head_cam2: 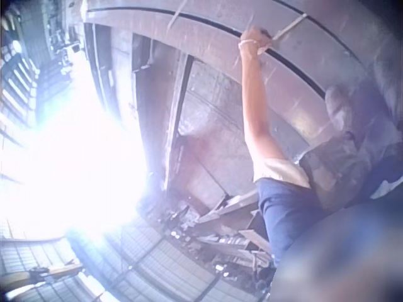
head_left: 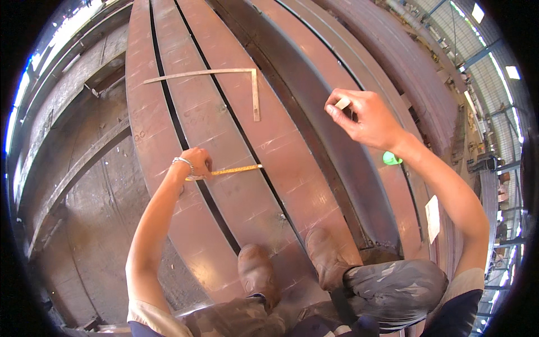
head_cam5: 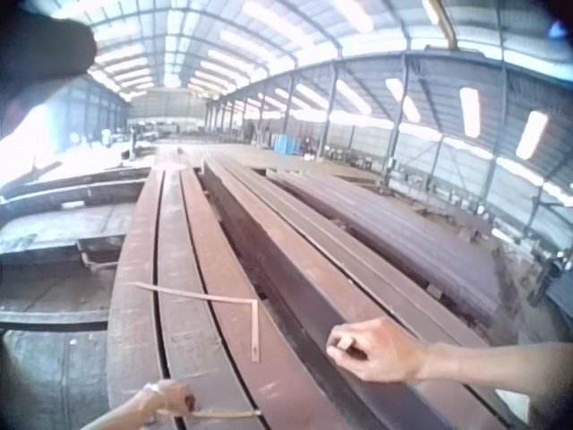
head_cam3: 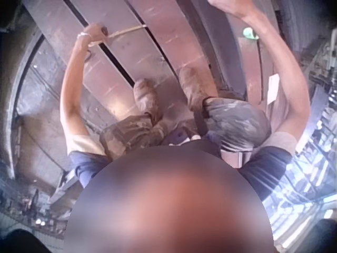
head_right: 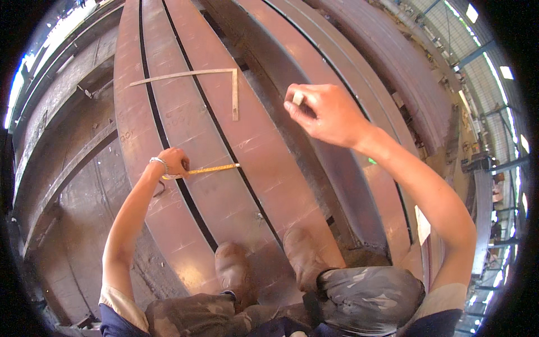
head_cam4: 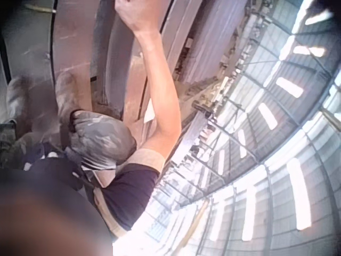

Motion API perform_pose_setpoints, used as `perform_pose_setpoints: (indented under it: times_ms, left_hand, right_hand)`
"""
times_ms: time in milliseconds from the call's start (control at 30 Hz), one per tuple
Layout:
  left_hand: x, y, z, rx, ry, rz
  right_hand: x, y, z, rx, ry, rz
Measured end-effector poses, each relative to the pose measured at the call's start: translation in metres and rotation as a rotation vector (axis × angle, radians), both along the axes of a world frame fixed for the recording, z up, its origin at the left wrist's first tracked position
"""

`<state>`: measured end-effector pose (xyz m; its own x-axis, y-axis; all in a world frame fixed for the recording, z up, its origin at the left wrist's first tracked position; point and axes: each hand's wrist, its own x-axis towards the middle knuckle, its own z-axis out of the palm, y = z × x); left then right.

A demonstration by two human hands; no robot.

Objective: The person measures a large curved metal sheet using a tape measure and marks measurements with a white marker. They then use a metal square to draw straight lines along the sheet. The person repeats the measuring and marking process at different locations on the sheet.

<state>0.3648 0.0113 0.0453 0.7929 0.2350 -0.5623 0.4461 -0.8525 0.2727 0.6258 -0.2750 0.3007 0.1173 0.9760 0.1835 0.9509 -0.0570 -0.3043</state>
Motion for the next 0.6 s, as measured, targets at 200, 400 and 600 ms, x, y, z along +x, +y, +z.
perform_pose_setpoints:
  times_ms: [200,400,600]
  left_hand:
    - [0.034,0.001,0.024,-0.006,0.126,0.025]
    - [0.05,0.003,0.023,-0.131,0.257,-0.019]
    - [0.036,-0.02,0.001,-0.115,0.255,-0.029]
  right_hand:
    - [-0.021,0.023,0.018,0.023,-0.146,0.085]
    - [-0.028,0.035,0.02,-0.031,-0.263,0.084]
    - [-0.02,0.008,-0.016,-0.125,-0.169,0.041]
